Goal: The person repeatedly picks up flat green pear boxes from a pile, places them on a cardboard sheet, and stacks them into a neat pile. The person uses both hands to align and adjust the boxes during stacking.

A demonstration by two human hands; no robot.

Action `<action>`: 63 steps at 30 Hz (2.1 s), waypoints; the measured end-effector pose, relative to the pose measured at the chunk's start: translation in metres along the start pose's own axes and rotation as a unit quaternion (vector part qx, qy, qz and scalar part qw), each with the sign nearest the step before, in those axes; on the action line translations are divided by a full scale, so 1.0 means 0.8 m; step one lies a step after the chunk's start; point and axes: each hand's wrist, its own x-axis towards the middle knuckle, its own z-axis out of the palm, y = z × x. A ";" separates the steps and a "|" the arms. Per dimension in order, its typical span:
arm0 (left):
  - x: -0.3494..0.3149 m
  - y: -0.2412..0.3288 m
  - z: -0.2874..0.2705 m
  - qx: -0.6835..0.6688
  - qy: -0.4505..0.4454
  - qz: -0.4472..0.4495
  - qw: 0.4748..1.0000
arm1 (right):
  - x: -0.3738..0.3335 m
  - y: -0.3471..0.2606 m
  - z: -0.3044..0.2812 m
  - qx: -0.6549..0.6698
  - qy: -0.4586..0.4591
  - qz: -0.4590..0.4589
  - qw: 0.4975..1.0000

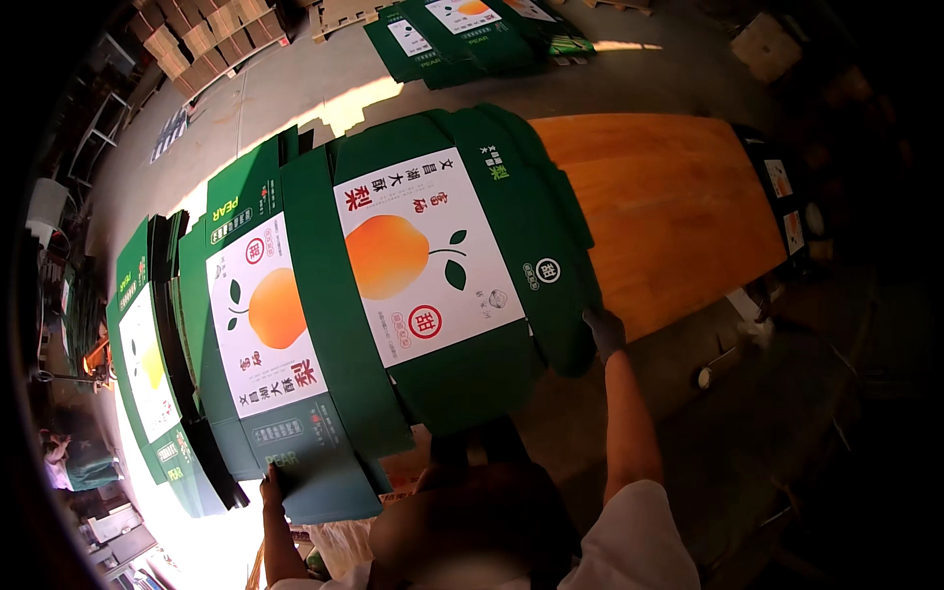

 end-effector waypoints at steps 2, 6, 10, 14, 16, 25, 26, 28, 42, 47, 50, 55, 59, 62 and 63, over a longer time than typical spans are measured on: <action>-0.012 0.015 0.002 0.003 -0.031 -0.010 0.999 | -0.011 -0.011 -0.004 -0.053 0.013 0.036 0.998; -0.016 0.004 0.005 -0.028 -0.018 0.011 0.999 | -0.001 -0.011 -0.001 -0.129 0.027 0.044 0.990; -0.032 -0.024 -0.023 -0.004 -0.023 -0.049 0.999 | -0.029 -0.016 0.032 -0.067 0.036 0.041 0.996; -0.059 -0.001 -0.038 -0.018 -0.032 -0.052 0.998 | -0.017 0.046 0.011 -0.070 0.002 0.090 0.993; -0.060 0.016 -0.022 -0.054 -0.052 -0.044 0.996 | 0.021 0.085 -0.037 -0.076 0.010 0.058 0.995; -0.069 -0.066 -0.021 -0.059 -0.007 -0.039 0.997 | -0.060 0.057 -0.067 -0.099 -0.020 -0.165 0.981; -0.068 -0.066 -0.024 -0.058 -0.011 -0.033 0.998 | -0.075 0.051 -0.070 -0.137 -0.024 -0.188 0.972; -0.046 -0.035 -0.015 -0.047 -0.029 0.010 0.998 | -0.046 0.095 -0.097 -0.374 0.045 -0.199 0.905; -0.031 0.036 -0.036 -0.452 -0.272 -0.055 0.848 | -0.193 0.112 0.194 0.347 -0.043 0.131 0.928; -0.012 -0.023 -0.027 -0.335 -0.054 -0.037 0.940 | -0.210 0.077 0.193 0.569 -0.156 0.218 0.777; -0.069 0.010 -0.012 -0.235 0.109 0.096 0.961 | -0.202 0.072 0.136 0.497 -0.198 0.159 0.830; -0.243 0.073 -0.002 -0.290 0.050 0.168 0.941 | -0.199 0.060 0.118 0.345 -0.210 0.095 0.910; -0.386 0.151 0.085 -0.427 -0.264 0.103 0.859 | -0.216 0.038 0.124 0.316 -0.182 0.154 0.918; -0.392 0.223 0.162 -0.603 -0.328 -0.044 0.726 | -0.222 0.040 0.114 0.288 -0.204 0.162 0.922; -0.377 0.241 0.177 -0.705 -0.348 -0.074 0.613 | -0.221 0.043 0.115 0.281 -0.229 0.154 0.919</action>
